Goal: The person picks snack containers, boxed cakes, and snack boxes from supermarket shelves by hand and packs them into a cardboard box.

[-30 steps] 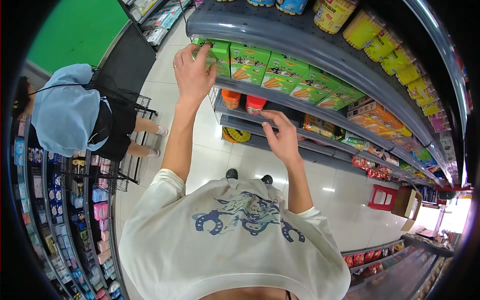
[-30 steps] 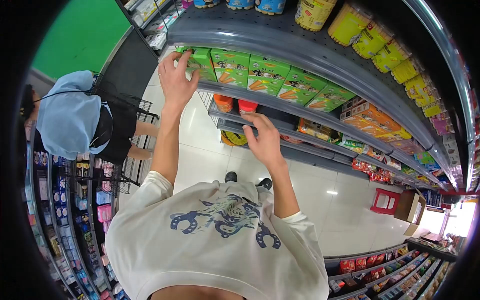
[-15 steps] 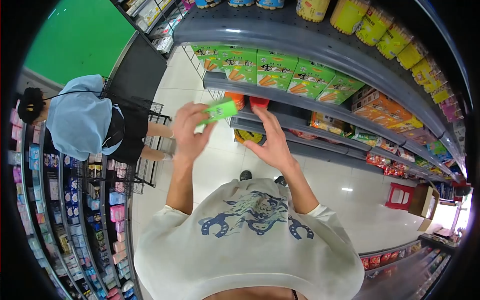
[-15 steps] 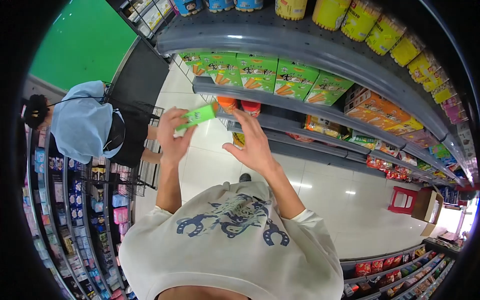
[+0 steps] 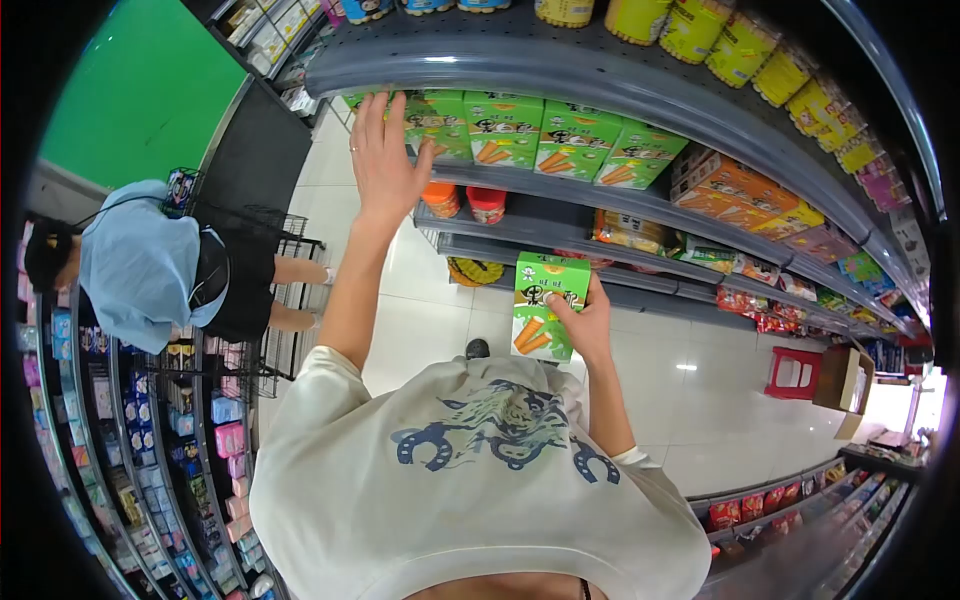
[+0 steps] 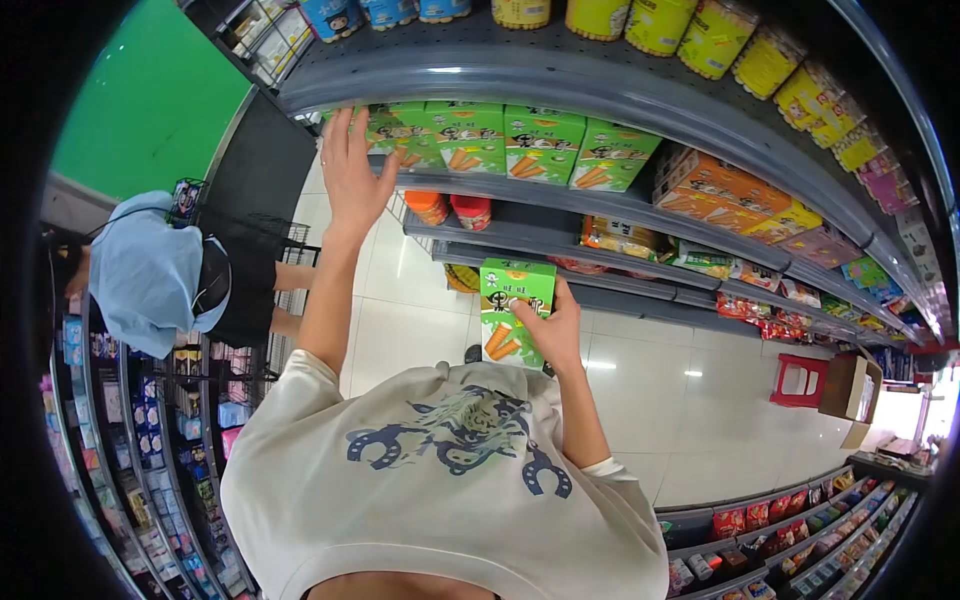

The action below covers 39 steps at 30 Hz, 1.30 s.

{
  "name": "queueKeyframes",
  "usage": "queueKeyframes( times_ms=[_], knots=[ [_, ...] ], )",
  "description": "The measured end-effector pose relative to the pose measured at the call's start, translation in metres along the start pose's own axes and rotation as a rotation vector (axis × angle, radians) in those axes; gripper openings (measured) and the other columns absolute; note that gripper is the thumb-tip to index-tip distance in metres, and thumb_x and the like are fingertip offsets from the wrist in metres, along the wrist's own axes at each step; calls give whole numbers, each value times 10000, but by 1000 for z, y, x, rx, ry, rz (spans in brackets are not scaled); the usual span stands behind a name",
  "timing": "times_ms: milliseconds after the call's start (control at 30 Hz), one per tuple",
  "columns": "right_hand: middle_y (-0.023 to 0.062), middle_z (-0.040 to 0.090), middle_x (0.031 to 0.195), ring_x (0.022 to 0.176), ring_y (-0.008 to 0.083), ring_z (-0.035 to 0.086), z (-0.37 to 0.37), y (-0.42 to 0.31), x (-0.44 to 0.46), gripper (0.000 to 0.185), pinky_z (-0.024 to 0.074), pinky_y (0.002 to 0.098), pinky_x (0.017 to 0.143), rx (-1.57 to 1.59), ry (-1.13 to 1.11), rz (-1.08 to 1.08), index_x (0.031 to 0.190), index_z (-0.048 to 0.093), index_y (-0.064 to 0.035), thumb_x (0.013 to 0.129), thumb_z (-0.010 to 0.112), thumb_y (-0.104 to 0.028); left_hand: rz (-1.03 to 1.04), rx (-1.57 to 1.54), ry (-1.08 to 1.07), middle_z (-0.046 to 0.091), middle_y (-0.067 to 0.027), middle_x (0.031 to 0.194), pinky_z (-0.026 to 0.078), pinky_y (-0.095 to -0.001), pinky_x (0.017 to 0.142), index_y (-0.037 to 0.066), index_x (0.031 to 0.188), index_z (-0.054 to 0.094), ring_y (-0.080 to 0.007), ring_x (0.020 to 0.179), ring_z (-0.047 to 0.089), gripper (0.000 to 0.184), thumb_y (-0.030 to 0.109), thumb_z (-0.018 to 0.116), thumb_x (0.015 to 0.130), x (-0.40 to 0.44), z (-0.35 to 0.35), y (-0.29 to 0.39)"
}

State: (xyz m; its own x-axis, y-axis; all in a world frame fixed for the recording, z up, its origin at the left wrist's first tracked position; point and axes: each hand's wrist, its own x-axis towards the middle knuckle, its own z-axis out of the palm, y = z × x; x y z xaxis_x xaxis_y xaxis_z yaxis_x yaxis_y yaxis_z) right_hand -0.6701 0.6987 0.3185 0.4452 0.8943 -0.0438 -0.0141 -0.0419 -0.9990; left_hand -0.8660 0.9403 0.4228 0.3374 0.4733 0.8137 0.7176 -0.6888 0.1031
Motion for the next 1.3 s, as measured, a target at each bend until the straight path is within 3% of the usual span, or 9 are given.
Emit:
queueKeyframes(
  times_ms=[300, 500, 533, 667, 767, 900, 1100, 1200, 1300],
  knots=[
    [62, 671, 948, 834, 103, 613, -18, 12, -15, 365, 489, 248, 754, 64, 35, 78, 1109, 576, 11, 777, 713, -60, -32, 74, -101, 490, -160, 1161, 340, -484, 999, 66, 1178, 557, -355, 1163, 431, 574, 138, 789, 657, 7, 8, -9],
    [67, 661, 988, 870, 112, 607, -9, 9, 5, 351, 482, 255, 785, 136, 142, 88, 1136, 571, 14, 813, 689, -59, -101, -422, -111, 568, -123, 1124, 485, -363, 857, 36, 1088, 565, -354, 998, 584, 502, -26, 773, 635, -38, -9, -18],
    [69, 654, 1018, 882, 116, 607, -6, 12, 11, 339, 484, 259, 793, 188, 157, 64, 1149, 564, 16, 833, 670, -47, -60, -428, -21, 625, -114, 1034, 510, -322, 813, 33, 1102, 557, -288, 937, 633, 496, -61, 758, 658, -40, -20, -8],
    [64, 644, 1012, 876, 107, 593, 3, 0, 27, 283, 484, 261, 779, 298, 157, 210, 1146, 562, 14, 900, 624, -113, -541, -1081, 115, 614, -96, 1052, 518, -287, 813, 27, 1181, 528, -155, 954, 609, 514, -60, 744, 722, -57, -50, 44],
    [50, 633, 985, 844, 89, 567, 13, -4, 31, 249, 469, 246, 759, 345, 134, 244, 1119, 569, 7, 945, 582, -170, -908, -1437, -225, 609, -89, 1055, 511, -265, 800, 11, 1194, 520, -147, 929, 615, 509, -58, 730, 735, -68, -48, 81],
    [22, 607, 948, 831, 66, 513, 17, 4, 29, 272, 439, 235, 752, 366, 40, 185, 1076, 568, -22, 1012, 457, -261, -1089, -1374, -392, 633, -80, 1040, 507, -249, 790, -4, 1212, 534, -122, 895, 610, 436, -61, 664, 800, -92, -7, 127],
    [39, 593, 969, 846, 82, 519, 2, 34, 14, 346, 449, 249, 754, 327, 38, 51, 1120, 531, -3, 1024, 421, -316, -1074, -1315, -413, 621, -90, 1036, 503, -253, 780, -21, 1279, 499, -123, 887, 594, 477, -34, 655, 828, -120, 17, 151],
    [64, 607, 1011, 891, 107, 553, -15, 38, 12, 338, 469, 271, 791, 297, -11, 72, 1155, 524, 9, 909, 602, -209, -1167, -1416, -477, 561, -69, 1104, 504, -258, 789, 4, 1235, 555, -119, 970, 560, 431, -24, 668, 820, -118, 19, 157],
    [70, 615, 1024, 906, 119, 568, -22, 27, 10, 410, 475, 278, 805, 315, -20, 144, 1162, 522, 12, 818, 683, -142, -807, -1111, -490, 522, -90, 1192, 505, -256, 821, 29, 1247, 556, -139, 1036, 533, 448, -34, 654, 814, -121, 31, 155]
  ],
)
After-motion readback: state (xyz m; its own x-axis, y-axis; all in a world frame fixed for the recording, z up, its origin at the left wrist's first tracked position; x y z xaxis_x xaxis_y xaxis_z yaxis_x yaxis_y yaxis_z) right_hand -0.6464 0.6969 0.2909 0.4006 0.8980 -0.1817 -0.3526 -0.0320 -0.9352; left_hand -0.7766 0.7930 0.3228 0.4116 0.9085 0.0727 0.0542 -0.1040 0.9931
